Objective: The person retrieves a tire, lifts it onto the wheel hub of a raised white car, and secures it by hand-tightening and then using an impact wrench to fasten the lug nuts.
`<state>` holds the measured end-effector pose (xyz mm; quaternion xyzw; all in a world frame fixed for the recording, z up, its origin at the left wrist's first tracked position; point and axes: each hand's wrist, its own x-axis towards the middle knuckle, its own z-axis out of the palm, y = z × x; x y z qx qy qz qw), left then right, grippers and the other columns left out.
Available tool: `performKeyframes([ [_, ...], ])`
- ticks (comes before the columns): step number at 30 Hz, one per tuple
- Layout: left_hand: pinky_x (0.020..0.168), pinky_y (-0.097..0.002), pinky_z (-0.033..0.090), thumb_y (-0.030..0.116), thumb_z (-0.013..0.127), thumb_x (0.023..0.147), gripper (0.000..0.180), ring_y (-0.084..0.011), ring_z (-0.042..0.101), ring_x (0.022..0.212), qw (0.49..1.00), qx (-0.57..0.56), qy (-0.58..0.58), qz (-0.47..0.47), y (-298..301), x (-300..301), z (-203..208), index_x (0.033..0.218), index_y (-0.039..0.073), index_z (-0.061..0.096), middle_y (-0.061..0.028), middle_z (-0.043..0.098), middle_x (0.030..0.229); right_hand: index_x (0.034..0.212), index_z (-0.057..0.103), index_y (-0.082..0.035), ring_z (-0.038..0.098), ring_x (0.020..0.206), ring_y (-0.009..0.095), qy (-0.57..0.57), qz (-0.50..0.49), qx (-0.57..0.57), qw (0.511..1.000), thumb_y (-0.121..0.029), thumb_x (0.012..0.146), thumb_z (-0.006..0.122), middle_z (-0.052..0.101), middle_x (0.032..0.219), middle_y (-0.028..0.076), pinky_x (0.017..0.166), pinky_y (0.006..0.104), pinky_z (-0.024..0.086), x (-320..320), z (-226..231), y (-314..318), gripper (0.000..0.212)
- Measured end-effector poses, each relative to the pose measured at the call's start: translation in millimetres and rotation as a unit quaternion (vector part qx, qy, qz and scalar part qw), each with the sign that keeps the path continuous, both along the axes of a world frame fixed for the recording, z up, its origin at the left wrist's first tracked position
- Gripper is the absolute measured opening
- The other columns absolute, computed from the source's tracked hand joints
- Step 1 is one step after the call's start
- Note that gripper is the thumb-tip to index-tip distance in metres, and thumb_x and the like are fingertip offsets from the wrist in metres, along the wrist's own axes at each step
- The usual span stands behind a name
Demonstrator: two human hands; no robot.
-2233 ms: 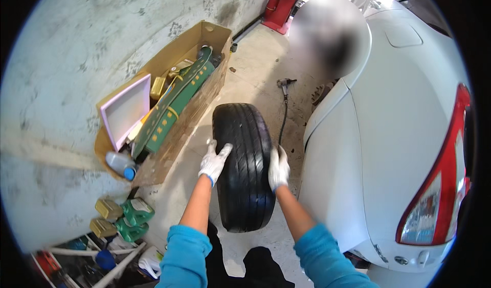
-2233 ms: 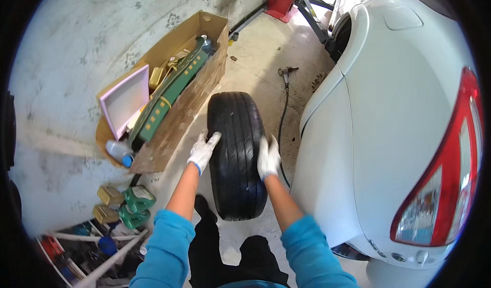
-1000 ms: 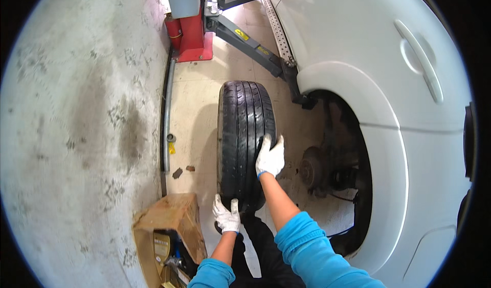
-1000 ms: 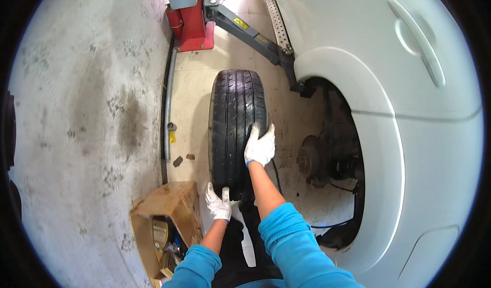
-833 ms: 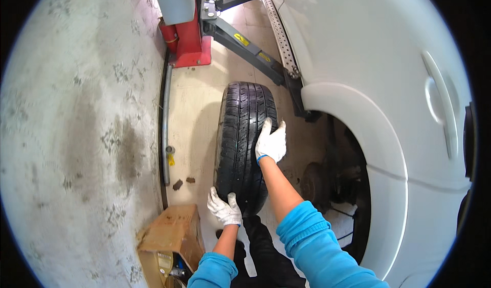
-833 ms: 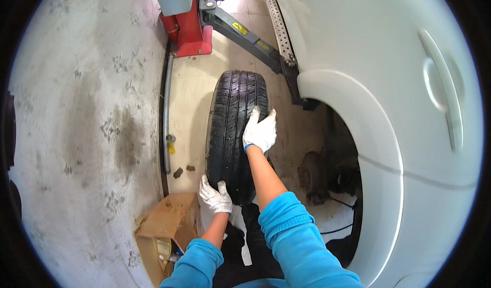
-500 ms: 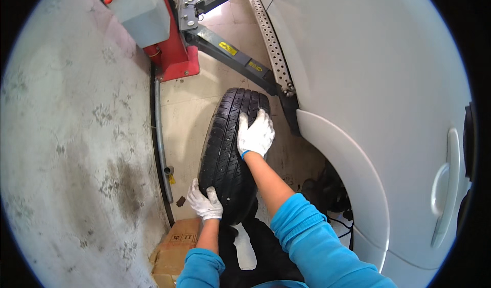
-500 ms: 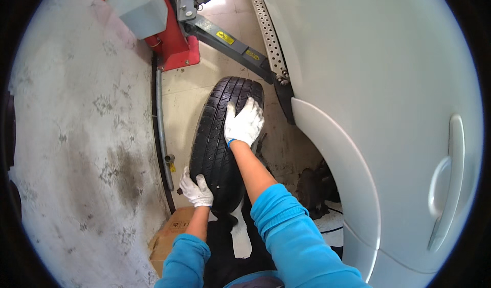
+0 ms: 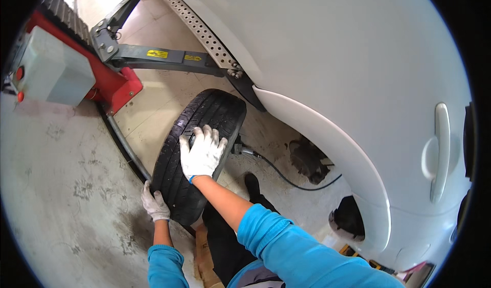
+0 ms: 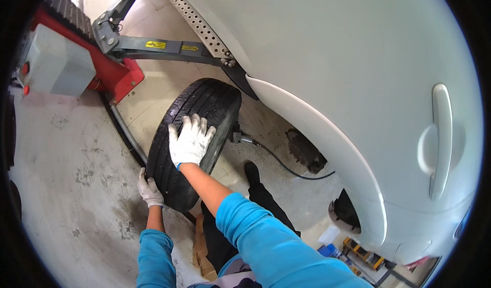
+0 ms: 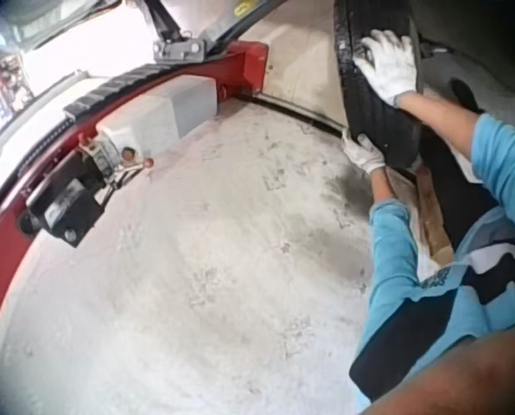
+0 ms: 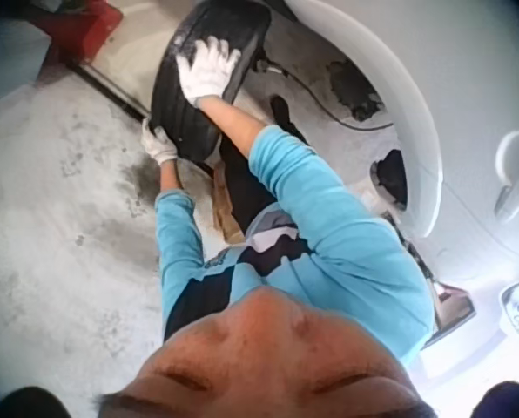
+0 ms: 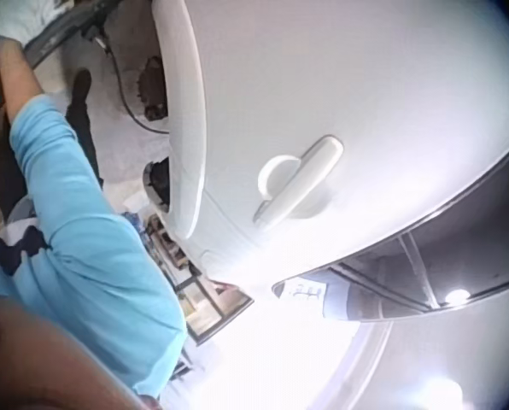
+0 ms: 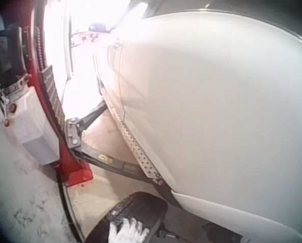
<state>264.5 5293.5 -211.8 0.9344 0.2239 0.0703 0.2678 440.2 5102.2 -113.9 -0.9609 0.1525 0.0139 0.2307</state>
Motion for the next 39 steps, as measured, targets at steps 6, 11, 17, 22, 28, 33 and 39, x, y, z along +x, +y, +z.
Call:
performKeyframes([
  [6, 0.103, -0.0464, 0.045, 0.013, 0.056, 0.085, 0.055, -0.0404, 0.057, 0.116, 0.995, -0.032, 0.005, -0.097, 56.4, 29.0, -0.9, 0.139, 0.003, 0.053, -0.0235, 0.058, 0.127, 0.139, 0.054, -0.01, 0.033, 0.144, 0.038, 0.045, -0.061, -0.014, 0.997, -0.053, 0.096, 0.052, 0.044, 0.151, 0.015, 0.119, 0.0601, 0.015, -26.0, 2.1, 24.2, 0.061],
  [11, 0.107, -0.0478, 0.042, 0.022, 0.059, 0.086, 0.062, -0.0419, 0.053, 0.122, 0.978, 0.007, 0.021, -0.207, 85.1, 68.6, 0.4, 0.144, 0.003, 0.048, -0.0242, 0.056, 0.132, 0.144, 0.048, -0.008, 0.035, 0.141, 0.043, 0.01, -0.06, -0.038, 0.997, -0.05, 0.093, 0.058, 0.044, 0.15, 0.019, 0.117, 0.062, 0.019, -60.6, -1.0, 18.1, 0.067],
  [17, 0.108, -0.0498, 0.04, 0.021, 0.066, 0.08, 0.067, -0.0429, 0.052, 0.122, 0.932, 0.025, 0.031, -0.36, 73.2, 124.3, 19.3, 0.143, 0.007, 0.048, -0.0246, 0.055, 0.133, 0.148, 0.042, -0.005, 0.033, 0.142, 0.046, 0.042, -0.134, -0.067, 0.988, -0.048, 0.092, 0.061, 0.04, 0.153, 0.023, 0.114, 0.0613, 0.025, -110.8, 0.7, 0.1, 0.073],
  [22, 0.103, -0.0485, 0.042, 0.037, 0.075, 0.074, 0.075, -0.04, 0.055, 0.118, 0.891, 0.022, 0.023, -0.454, 18.8, 164.0, 41.0, 0.139, 0.008, 0.051, -0.0217, 0.059, 0.127, 0.145, 0.042, -0.005, 0.037, 0.138, 0.043, 0.079, -0.25, -0.09, 0.961, -0.048, 0.09, 0.062, 0.041, 0.15, 0.022, 0.111, 0.0569, 0.03, -150.0, 0.4, -24.8, 0.073],
  [28, 0.1, -0.048, 0.044, 0.039, 0.08, 0.069, 0.064, -0.0381, 0.058, 0.112, 0.801, 0.02, 0.028, -0.597, -100.1, 176.6, 83.7, 0.121, 0.007, 0.062, -0.0188, 0.064, 0.119, 0.143, 0.044, 0.001, 0.041, 0.136, 0.047, 0.054, -0.385, -0.066, 0.919, -0.035, 0.091, 0.061, 0.044, 0.148, 0.029, 0.114, 0.0537, 0.033, -226.6, -22.8, -78.6, 0.066],
  [33, 0.102, -0.0483, 0.042, 0.048, 0.074, 0.079, 0.063, -0.0359, 0.056, 0.117, 0.774, 0.021, 0.011, -0.632, -225.6, 135.8, 99.5, 0.126, 0.008, 0.059, -0.0166, 0.063, 0.124, 0.146, 0.045, 0.001, 0.045, 0.136, 0.045, 0.073, -0.482, -0.006, 0.873, -0.03, 0.101, 0.05, 0.046, 0.147, 0.03, 0.117, 0.0464, 0.033, -303.7, -46.8, -154.3, 0.055],
  [39, 0.106, -0.0487, 0.042, 0.037, 0.07, 0.087, 0.051, -0.0383, 0.055, 0.12, 0.773, -0.105, 0.031, -0.624, -349.6, 70.8, 88.4, 0.126, 0.008, 0.058, -0.0204, 0.061, 0.122, 0.143, 0.046, 0.002, 0.052, 0.128, 0.042, 0.012, -0.466, -0.007, 0.885, -0.029, 0.098, 0.061, 0.054, 0.139, 0.027, 0.111, 0.0447, 0.039, -349.2, -28.2, -264.8, 0.057],
])
